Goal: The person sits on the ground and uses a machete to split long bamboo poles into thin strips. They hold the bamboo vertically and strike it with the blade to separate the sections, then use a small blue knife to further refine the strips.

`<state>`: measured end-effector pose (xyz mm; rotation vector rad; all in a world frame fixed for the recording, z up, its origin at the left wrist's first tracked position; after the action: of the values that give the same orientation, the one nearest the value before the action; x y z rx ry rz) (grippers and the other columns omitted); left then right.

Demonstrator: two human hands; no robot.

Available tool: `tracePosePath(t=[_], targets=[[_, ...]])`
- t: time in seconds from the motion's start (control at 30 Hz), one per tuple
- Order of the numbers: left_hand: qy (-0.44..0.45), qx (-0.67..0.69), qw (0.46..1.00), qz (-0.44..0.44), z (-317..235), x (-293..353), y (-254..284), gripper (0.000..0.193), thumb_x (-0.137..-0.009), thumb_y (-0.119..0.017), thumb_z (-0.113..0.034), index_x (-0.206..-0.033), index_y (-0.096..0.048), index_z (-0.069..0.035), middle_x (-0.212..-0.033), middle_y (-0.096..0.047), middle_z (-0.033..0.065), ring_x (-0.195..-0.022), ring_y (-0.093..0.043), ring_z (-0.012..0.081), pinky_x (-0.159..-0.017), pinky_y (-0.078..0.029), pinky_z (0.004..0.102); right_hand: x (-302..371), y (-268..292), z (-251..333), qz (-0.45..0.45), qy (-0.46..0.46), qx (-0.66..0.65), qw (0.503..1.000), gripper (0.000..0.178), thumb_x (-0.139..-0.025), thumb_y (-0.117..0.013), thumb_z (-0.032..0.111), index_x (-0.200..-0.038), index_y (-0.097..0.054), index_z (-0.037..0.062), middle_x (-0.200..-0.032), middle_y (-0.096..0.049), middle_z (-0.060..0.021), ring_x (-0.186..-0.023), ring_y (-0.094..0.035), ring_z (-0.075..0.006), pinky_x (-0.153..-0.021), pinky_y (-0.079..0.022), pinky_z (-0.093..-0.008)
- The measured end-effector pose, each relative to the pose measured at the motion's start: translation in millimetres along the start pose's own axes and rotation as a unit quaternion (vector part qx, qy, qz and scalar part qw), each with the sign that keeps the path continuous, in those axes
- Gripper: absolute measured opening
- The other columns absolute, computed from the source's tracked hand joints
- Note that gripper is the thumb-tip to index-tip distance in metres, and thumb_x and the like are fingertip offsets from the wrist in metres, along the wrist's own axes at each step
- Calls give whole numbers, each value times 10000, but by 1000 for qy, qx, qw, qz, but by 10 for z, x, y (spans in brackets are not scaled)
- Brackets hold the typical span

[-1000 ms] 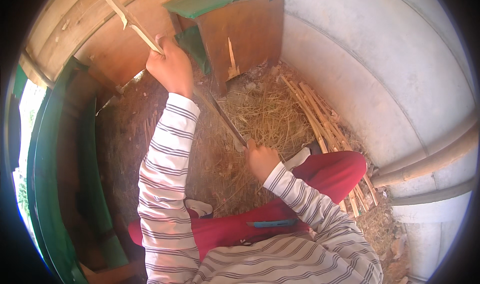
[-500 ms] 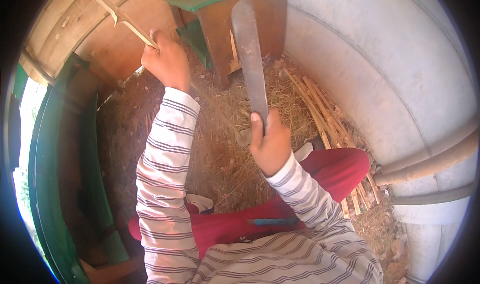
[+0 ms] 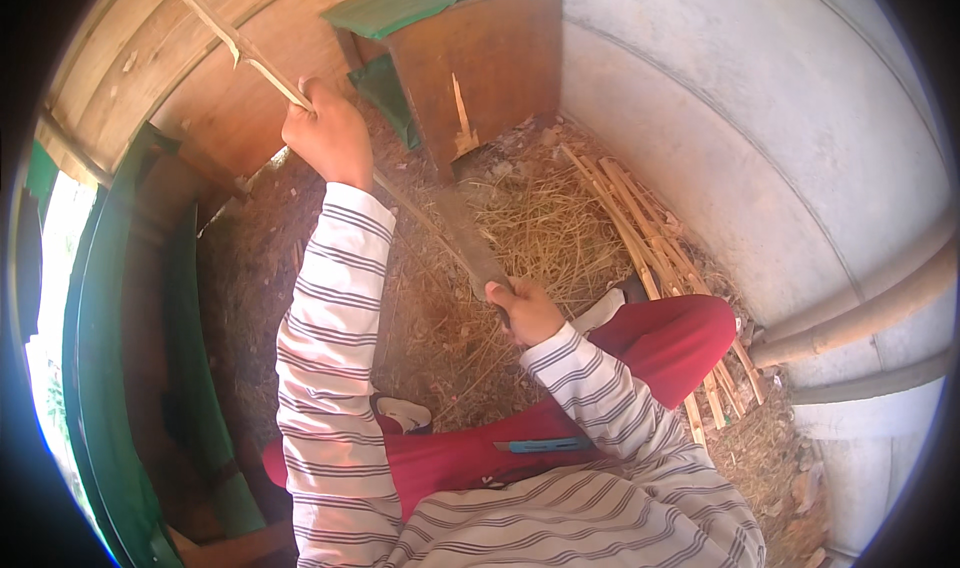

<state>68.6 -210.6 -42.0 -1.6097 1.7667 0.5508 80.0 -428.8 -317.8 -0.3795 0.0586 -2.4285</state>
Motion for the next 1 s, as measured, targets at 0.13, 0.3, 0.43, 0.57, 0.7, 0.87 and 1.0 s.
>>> tracePosePath(t=[0.13, 0.3, 0.43, 0.57, 0.7, 0.87, 1.0], targets=[[12, 6, 1000, 8, 6, 24, 5, 432, -974, -496, -163, -602, -436, 46, -474, -410, 136, -452, -356, 208, -482, -345, 405, 167, 125, 599, -75, 123, 38, 989, 264, -982, -570, 249, -841, -582, 26, -544, -452, 15, -422, -423, -96, -409, -325, -263], [13, 44, 999, 1, 75, 67, 15, 433, -975, -489, -155, -591, -425, 35, -469, -402, 119, -451, -345, 189, -479, -338, 393, 391, 44, 961, -228, 298, 291, 880, 252, -992, -531, 209, -1056, -534, -34, -521, -532, -116, -424, -542, -256, -417, -418, -377], [9, 20, 1000, 2, -47, 100, 9, 438, -977, -486, -162, -591, -422, 34, -467, -396, 113, -451, -346, 179, -481, -337, 394, -95, -274, -777, 33, 70, 626, 776, 278, -947, -543, 196, -1091, -485, -35, -712, -666, -225, -680, -685, -416, -609, -554, -515], [32, 27, 999, 28, 68, 56, -6, 435, -978, -486, -161, -595, -424, 34, -468, -395, 104, -457, -350, 169, -482, -333, 389, -115, -37, -402, -50, 130, 552, 822, 261, -946, -553, 228, -1008, -541, -26, -667, -624, -278, -653, -645, -470, -614, -536, -538], [20, 37, 999, 27, 30, 40, -15, 429, -984, -483, -174, -608, -426, 25, -474, -390, 77, -470, -345, 148, -478, -319, 375, -115, -29, -236, -41, 113, 491, 863, 252, -921, -587, 213, -908, -603, -38, -630, -608, -253, -644, -634, -456, -624, -521, -523], [39, 47, 998, 22, 128, 2, 52, 424, -983, -485, -182, -618, -438, 30, -478, -396, 65, -478, -347, 143, -479, -319, 373, -159, 44, -367, -55, 123, 487, 863, 246, -924, -589, 208, -917, -604, -36, -621, -604, -254, -617, -625, -453, -602, -520, -505], [32, 33, 999, 16, 115, 8, 70, 419, -978, -484, -180, -616, -430, 24, -480, -402, 58, -483, -349, 137, -479, -321, 369, -87, -12, -289, -74, 136, 509, 847, 247, -936, -581, 225, -949, -586, -22, -594, -599, -239, -566, -617, -440, -548, -515, -508]])
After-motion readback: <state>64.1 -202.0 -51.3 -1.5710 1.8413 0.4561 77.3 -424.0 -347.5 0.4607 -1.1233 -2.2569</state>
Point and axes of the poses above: each hand's wrist, its own x-axis away from the middle knuckle, its own y-axis out of the back of the hand, z = x × y, the point moved 8 cm from there along -x, towards the middle knuckle
